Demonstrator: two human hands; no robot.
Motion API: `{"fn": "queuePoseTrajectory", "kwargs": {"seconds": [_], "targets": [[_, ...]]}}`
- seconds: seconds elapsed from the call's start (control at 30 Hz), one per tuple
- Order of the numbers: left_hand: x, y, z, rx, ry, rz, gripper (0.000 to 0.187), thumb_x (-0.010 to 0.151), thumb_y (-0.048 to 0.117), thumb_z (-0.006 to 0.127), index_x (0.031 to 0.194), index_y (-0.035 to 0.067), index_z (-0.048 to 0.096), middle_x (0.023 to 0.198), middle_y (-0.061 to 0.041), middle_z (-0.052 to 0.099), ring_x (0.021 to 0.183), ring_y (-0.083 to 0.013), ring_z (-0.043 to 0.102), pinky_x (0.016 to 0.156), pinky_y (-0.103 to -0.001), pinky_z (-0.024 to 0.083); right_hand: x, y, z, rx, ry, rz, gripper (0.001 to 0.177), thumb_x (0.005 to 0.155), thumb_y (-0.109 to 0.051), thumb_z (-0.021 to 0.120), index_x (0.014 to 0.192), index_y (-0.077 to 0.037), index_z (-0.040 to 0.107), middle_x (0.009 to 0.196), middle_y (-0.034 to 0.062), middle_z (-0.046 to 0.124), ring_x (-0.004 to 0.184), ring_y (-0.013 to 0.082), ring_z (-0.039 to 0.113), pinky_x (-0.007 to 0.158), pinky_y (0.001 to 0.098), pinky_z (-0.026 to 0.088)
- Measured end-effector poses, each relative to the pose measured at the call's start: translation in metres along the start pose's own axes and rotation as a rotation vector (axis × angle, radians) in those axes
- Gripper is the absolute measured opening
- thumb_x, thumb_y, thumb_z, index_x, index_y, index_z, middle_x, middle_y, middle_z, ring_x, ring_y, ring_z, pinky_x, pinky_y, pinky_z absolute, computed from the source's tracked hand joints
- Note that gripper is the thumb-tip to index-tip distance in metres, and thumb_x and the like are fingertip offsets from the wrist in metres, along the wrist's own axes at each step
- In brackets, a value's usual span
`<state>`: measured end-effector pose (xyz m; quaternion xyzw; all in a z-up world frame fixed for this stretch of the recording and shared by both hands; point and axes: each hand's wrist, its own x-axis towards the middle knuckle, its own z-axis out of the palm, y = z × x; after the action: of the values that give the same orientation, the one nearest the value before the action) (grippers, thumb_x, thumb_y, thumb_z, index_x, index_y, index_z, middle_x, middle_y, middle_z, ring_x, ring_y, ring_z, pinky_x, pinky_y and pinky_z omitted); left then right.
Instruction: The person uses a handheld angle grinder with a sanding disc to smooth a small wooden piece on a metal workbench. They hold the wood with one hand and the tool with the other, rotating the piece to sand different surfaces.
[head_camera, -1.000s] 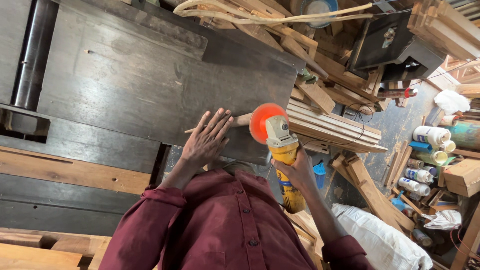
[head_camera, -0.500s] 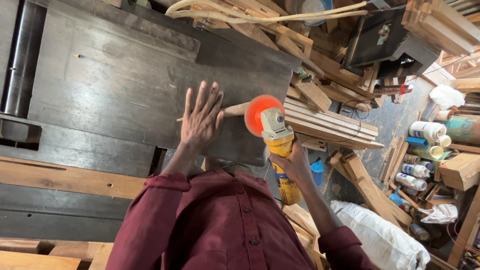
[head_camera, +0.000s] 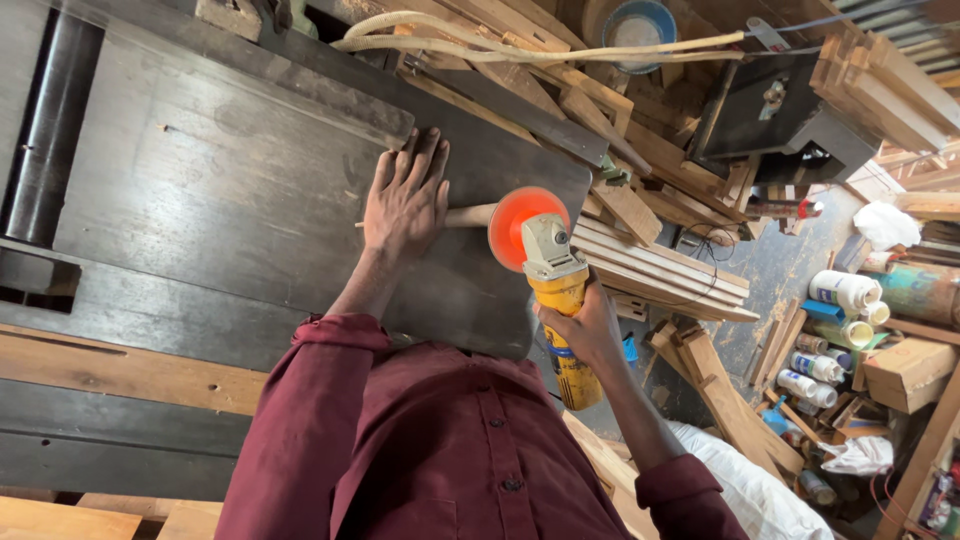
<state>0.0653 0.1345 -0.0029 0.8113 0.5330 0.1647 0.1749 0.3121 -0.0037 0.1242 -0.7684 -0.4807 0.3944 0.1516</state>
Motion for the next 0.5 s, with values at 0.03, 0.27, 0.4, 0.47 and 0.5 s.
{"fn": "queuePoseTrajectory", "kwargs": {"seconds": [0.03, 0.27, 0.4, 0.47, 0.5], "targets": [[0.005, 0.000, 0.002, 0.015, 0.029, -0.008, 0.058, 0.110, 0.032, 0.041, 0.161, 0.007, 0.037, 0.168, -0.008, 0.032, 0.156, -0.0247, 0.025, 0.125, -0.048, 0.022, 0.004, -0.001, 0.000, -0.017, -0.008, -0.002, 0.066, 0.070, -0.035, 0.082, 0.123, -0.003, 0.060, 0.104, 0.0117, 0.076, 0.091, 0.0231, 0.076, 0.083, 0.0381, 0.060], [0.023, 0.001, 0.016, -0.070, 0.151, -0.034, 0.047, 0.107, 0.025, 0.057, 0.149, 0.005, 0.053, 0.162, -0.010, 0.042, 0.148, -0.0231, 0.039, 0.108, -0.049, 0.036, 0.016, -0.014, -0.001, -0.027, -0.008, -0.024, 0.063, 0.070, -0.034, 0.082, 0.120, -0.002, 0.061, 0.102, 0.0120, 0.077, 0.090, 0.0234, 0.077, 0.083, 0.0390, 0.059], [0.027, 0.002, 0.019, -0.089, 0.157, -0.081, 0.043, 0.108, 0.019, 0.056, 0.150, 0.007, 0.053, 0.164, -0.008, 0.042, 0.150, -0.0194, 0.039, 0.108, -0.047, 0.036, 0.022, -0.010, -0.004, -0.044, -0.005, 0.011, 0.063, 0.068, -0.036, 0.082, 0.117, -0.003, 0.062, 0.100, 0.0123, 0.077, 0.086, 0.0232, 0.077, 0.081, 0.0395, 0.061], [0.024, 0.009, 0.023, -0.023, 0.158, -0.114, 0.047, 0.104, 0.017, 0.056, 0.150, 0.008, 0.053, 0.163, -0.007, 0.042, 0.150, -0.0198, 0.038, 0.111, -0.048, 0.034, 0.014, 0.002, -0.005, -0.075, 0.000, -0.019, 0.064, 0.069, -0.037, 0.083, 0.119, -0.003, 0.061, 0.100, 0.0124, 0.077, 0.086, 0.0229, 0.077, 0.081, 0.0390, 0.061], [0.026, 0.010, 0.022, 0.017, 0.165, -0.127, 0.049, 0.101, 0.016, 0.057, 0.150, 0.009, 0.053, 0.162, -0.006, 0.042, 0.150, -0.0201, 0.037, 0.112, -0.049, 0.034, 0.012, 0.008, -0.005, -0.086, 0.006, -0.043, 0.065, 0.069, -0.038, 0.083, 0.120, -0.003, 0.061, 0.101, 0.0124, 0.077, 0.086, 0.0227, 0.077, 0.081, 0.0387, 0.061]]}}
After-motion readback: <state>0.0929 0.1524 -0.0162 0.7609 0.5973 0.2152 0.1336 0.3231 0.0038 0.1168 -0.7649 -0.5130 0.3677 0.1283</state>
